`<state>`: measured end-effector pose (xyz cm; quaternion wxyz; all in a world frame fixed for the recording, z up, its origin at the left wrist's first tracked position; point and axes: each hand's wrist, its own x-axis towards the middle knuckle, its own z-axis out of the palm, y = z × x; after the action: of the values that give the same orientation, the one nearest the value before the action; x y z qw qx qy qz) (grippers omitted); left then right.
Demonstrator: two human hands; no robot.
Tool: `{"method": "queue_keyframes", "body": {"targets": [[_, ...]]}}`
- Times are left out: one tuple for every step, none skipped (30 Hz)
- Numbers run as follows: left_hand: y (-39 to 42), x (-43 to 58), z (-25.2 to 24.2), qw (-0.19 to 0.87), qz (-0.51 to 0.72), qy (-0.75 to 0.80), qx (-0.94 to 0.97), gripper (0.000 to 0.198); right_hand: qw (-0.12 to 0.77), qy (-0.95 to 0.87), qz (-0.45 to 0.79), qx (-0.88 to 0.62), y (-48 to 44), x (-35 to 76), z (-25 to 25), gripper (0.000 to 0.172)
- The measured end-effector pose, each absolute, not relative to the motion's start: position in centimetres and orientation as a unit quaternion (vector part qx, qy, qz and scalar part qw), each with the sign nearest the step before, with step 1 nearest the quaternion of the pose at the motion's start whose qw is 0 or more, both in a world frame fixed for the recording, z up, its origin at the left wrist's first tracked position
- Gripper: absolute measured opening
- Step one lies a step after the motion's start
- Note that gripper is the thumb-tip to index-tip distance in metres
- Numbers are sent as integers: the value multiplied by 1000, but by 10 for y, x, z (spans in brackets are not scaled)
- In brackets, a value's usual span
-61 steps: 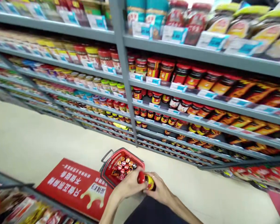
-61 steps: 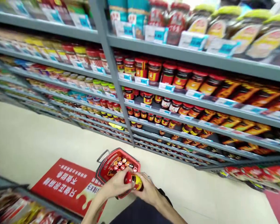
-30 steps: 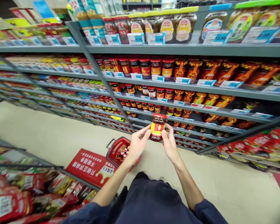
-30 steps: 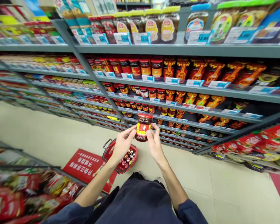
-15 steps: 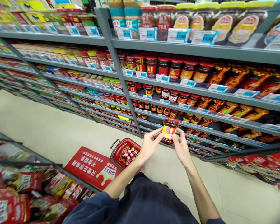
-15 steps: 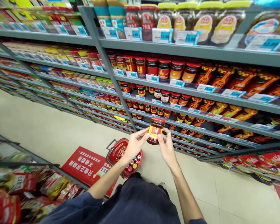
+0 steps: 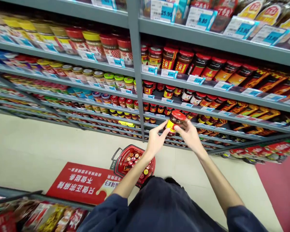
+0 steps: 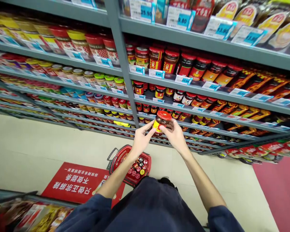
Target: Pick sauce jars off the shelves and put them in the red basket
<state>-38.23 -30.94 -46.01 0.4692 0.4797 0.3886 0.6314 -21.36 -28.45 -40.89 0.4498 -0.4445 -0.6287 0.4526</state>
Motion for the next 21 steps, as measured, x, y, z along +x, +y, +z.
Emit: {"method": "queue_keyframes", "body": {"targets": [[-303,-389,-460,467,629,386,487,49,452,-634,442,-447,-277,-219,-407,73],[-298,-396,-459,466,626,383,493,49,450,-640,432,-450,-270,-224,-405,81],[-293,-402,-458,467,623,382,498,50,443,-648,423,-453,-264,-228,-404,87],[-289,-407,-457,468,619,382,501,50,435,-656,414,-457,-259,-232,-403,89],[-286,-411,-457,469,616,383,503,51,430,-662,407,-459,-256,-236,-403,88],[-284,-415,-457,470,614,384,504,51,429,-665,403,-460,-254,-239,-403,87],[-283,-418,-457,471,614,384,504,51,432,-664,401,-460,-253,-242,-405,87],[-283,-419,-458,473,613,383,503,50,434,-663,401,-460,-254,-243,-406,88],[-284,-420,-459,477,612,382,502,50,437,-660,403,-459,-255,-244,-409,88],[-284,-420,-461,482,610,382,500,50,439,-657,406,-459,-256,-244,-411,88],[-285,-420,-462,488,606,382,499,50,440,-654,408,-460,-257,-243,-413,88],[-285,-419,-463,493,601,382,499,50,441,-651,410,-462,-259,-242,-415,89],[-285,-418,-464,499,596,383,500,51,442,-647,411,-466,-260,-240,-416,90],[-285,-416,-465,502,591,383,502,51,443,-645,411,-468,-261,-237,-417,89],[-284,-415,-465,504,587,382,505,52,444,-644,409,-470,-262,-235,-417,88],[-283,-413,-464,505,585,379,509,51,445,-644,407,-472,-263,-233,-416,86],[-282,-411,-463,505,583,376,514,51,446,-644,404,-472,-264,-231,-415,84],[-281,-410,-461,504,582,371,519,50,448,-645,399,-473,-265,-229,-413,82],[-281,-409,-460,502,583,367,524,50,450,-647,393,-473,-266,-228,-412,80],[-280,-408,-458,501,583,362,528,50,452,-647,388,-475,-267,-227,-410,80],[-280,-408,-457,501,583,357,531,50,453,-648,382,-478,-268,-227,-408,79]]}}
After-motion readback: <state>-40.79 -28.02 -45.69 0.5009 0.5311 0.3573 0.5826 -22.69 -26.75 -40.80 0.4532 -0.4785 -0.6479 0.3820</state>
